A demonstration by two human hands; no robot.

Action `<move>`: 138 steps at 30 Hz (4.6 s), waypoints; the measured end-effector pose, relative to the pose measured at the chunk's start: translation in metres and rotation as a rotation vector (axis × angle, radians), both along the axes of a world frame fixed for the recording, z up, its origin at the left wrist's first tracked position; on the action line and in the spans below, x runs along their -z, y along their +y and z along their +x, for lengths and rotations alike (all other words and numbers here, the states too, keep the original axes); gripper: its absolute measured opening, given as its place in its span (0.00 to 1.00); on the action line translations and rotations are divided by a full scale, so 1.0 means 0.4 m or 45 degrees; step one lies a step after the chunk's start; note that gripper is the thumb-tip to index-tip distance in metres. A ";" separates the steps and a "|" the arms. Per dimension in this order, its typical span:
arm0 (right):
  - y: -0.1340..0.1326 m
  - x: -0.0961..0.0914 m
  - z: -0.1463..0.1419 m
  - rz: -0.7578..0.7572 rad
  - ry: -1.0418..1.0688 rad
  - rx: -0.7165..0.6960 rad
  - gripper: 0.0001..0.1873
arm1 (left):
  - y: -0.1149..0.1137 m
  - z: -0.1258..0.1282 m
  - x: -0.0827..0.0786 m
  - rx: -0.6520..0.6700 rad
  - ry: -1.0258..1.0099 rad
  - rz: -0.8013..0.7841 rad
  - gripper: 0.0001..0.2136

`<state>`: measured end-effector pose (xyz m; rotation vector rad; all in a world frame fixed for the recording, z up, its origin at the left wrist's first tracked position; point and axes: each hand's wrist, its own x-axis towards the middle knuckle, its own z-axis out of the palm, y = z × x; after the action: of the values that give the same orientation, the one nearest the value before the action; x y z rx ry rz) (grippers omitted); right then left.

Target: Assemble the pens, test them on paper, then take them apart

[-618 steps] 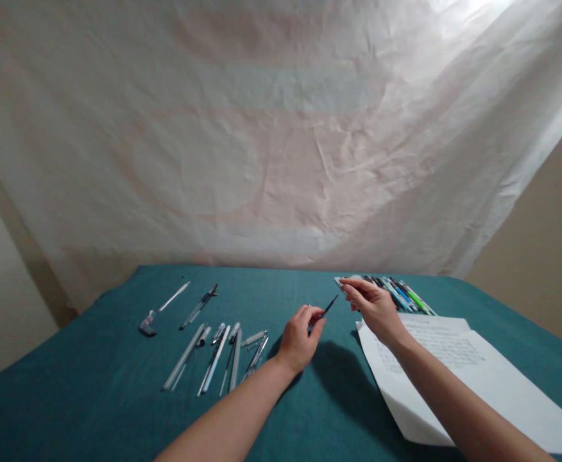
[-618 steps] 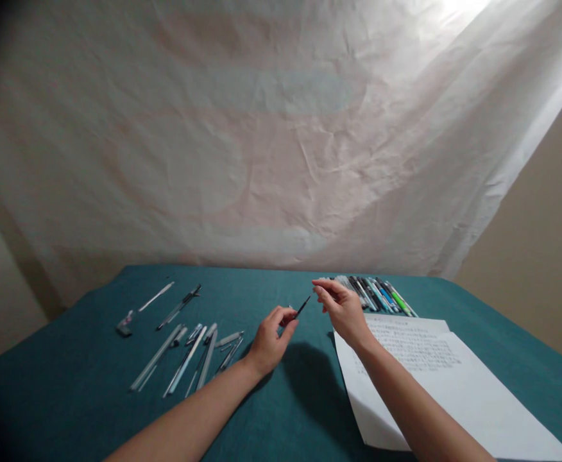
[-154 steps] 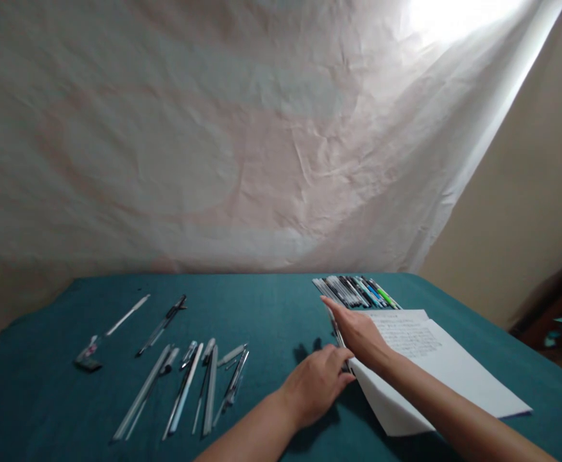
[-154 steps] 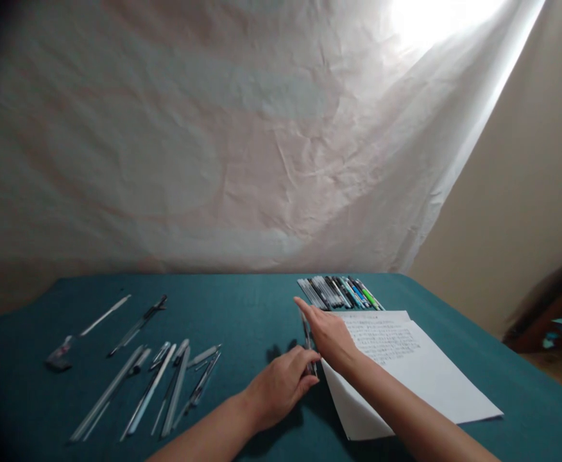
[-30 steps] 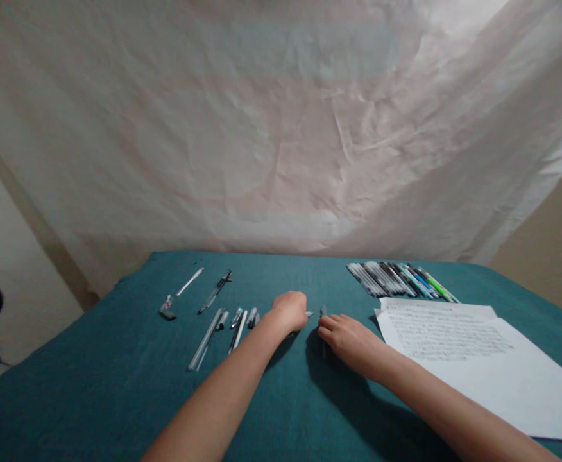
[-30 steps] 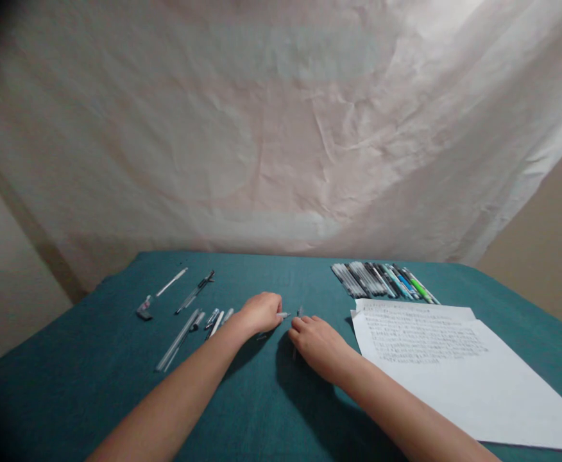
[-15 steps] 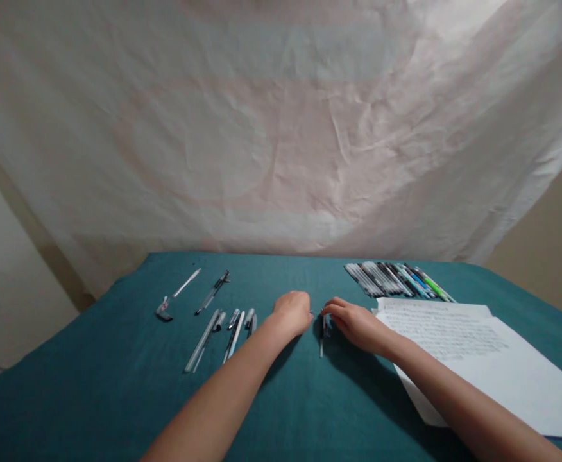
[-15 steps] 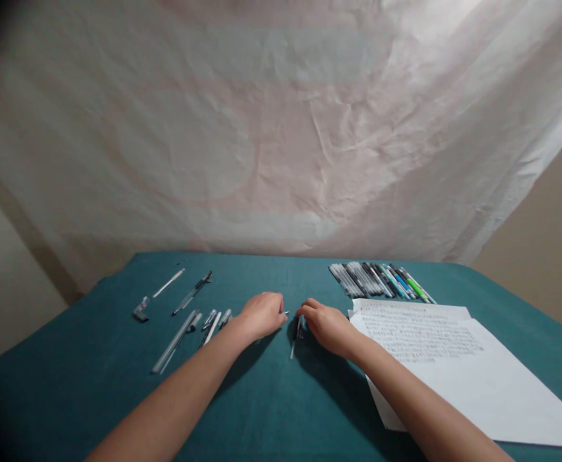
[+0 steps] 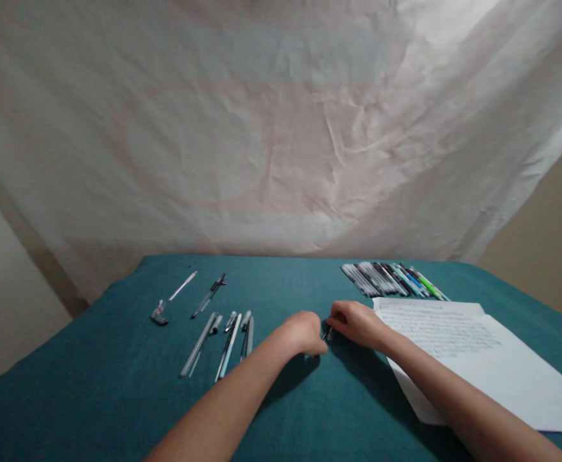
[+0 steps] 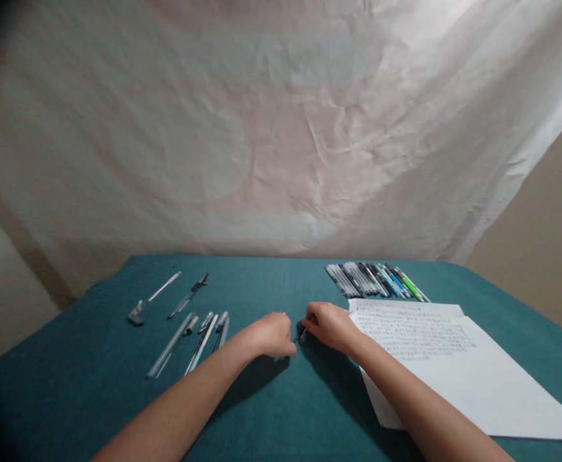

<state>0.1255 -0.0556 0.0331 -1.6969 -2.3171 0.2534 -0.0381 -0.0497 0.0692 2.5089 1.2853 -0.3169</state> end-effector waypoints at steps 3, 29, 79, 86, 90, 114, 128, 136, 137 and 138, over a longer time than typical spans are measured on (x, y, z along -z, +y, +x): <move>0.002 0.004 0.003 -0.007 -0.030 0.111 0.12 | -0.001 0.000 0.002 -0.057 -0.015 0.001 0.12; -0.017 -0.020 -0.047 0.132 0.799 -0.004 0.11 | 0.126 -0.034 -0.001 -0.495 -1.473 -0.216 0.04; -0.024 -0.017 -0.054 0.046 1.125 0.003 0.16 | 0.078 -0.103 -0.066 0.050 -0.713 -0.269 0.07; -0.030 -0.005 -0.067 0.050 1.143 -0.031 0.14 | 0.106 -0.086 -0.084 -0.253 -1.534 -0.332 0.10; -0.045 -0.013 -0.080 0.025 1.094 -0.067 0.13 | 0.114 -0.086 -0.084 -0.365 -1.792 -0.441 0.15; -0.063 -0.040 -0.090 -0.004 1.102 -0.120 0.10 | 0.110 -0.081 -0.079 -0.358 -1.818 -0.500 0.15; -0.051 -0.028 -0.088 -0.025 1.212 -0.122 0.10 | 0.088 -0.058 -0.078 -0.300 -1.808 -0.504 0.14; -0.048 -0.026 -0.084 0.004 1.225 -0.101 0.10 | 0.093 -0.067 -0.071 -0.232 -1.709 -0.540 0.16; -0.047 -0.025 -0.082 0.006 1.232 -0.096 0.11 | 0.098 -0.071 -0.069 -0.232 -1.657 -0.553 0.17; -0.045 -0.023 -0.080 0.007 1.238 -0.092 0.11 | 0.104 -0.076 -0.065 -0.237 -1.595 -0.567 0.17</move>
<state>0.0934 -0.0736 0.0424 -1.0884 -1.6173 0.8568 -0.0686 -0.0082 0.0952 1.5942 0.7403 0.8021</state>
